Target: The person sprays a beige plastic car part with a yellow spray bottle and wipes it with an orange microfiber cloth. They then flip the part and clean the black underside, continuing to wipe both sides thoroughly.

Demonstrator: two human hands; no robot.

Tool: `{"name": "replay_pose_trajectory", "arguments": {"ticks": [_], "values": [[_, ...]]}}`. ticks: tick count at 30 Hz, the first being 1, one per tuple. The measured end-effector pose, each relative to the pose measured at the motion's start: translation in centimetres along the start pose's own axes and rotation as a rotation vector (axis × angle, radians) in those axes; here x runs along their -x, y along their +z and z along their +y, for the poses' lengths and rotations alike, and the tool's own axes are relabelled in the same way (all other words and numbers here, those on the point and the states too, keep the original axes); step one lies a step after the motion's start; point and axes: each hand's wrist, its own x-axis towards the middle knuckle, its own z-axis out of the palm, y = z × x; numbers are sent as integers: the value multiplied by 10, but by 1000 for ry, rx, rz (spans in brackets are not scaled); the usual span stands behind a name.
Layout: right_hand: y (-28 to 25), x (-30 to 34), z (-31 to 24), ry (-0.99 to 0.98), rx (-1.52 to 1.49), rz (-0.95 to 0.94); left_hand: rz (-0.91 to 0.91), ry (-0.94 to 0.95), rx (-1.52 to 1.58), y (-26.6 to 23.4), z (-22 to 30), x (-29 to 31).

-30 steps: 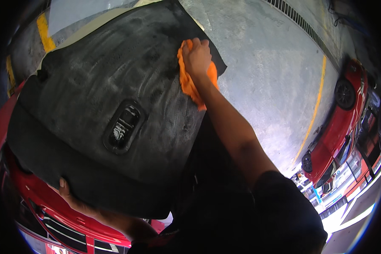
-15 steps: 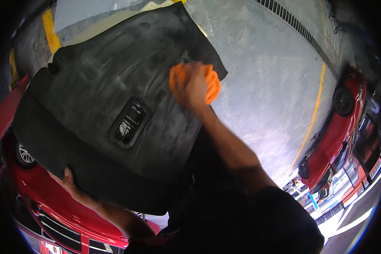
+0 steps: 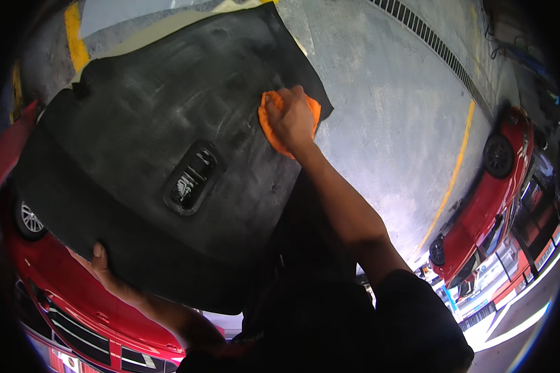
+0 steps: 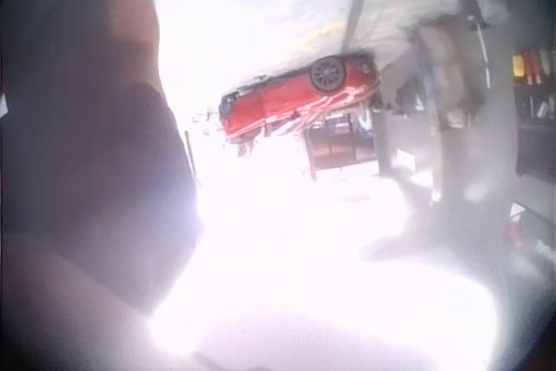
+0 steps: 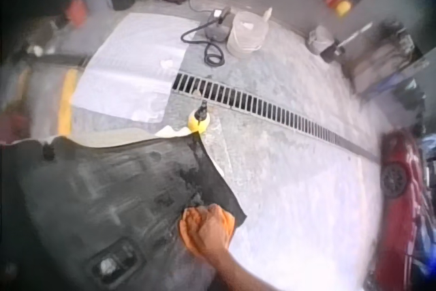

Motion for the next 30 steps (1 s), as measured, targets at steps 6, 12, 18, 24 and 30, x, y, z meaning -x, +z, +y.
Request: {"name": "replay_pose_trajectory", "arguments": {"ticks": [6,12,18,24,30], "values": [[17,45,-46,-630,-406,75,84,17,33,3,0,5],[32,-47,-19,-230,-193,94,13,51,3,3,-4,-3],[32,-26,-16,-423,-156,161,15,40,26,-8,-4,-6],[-20,3,-67,-111,-631,-368,23,103,-37,0,4,1],[4,5,11,-514,16,-123,130,-23,-424,-8,19,-3]]}}
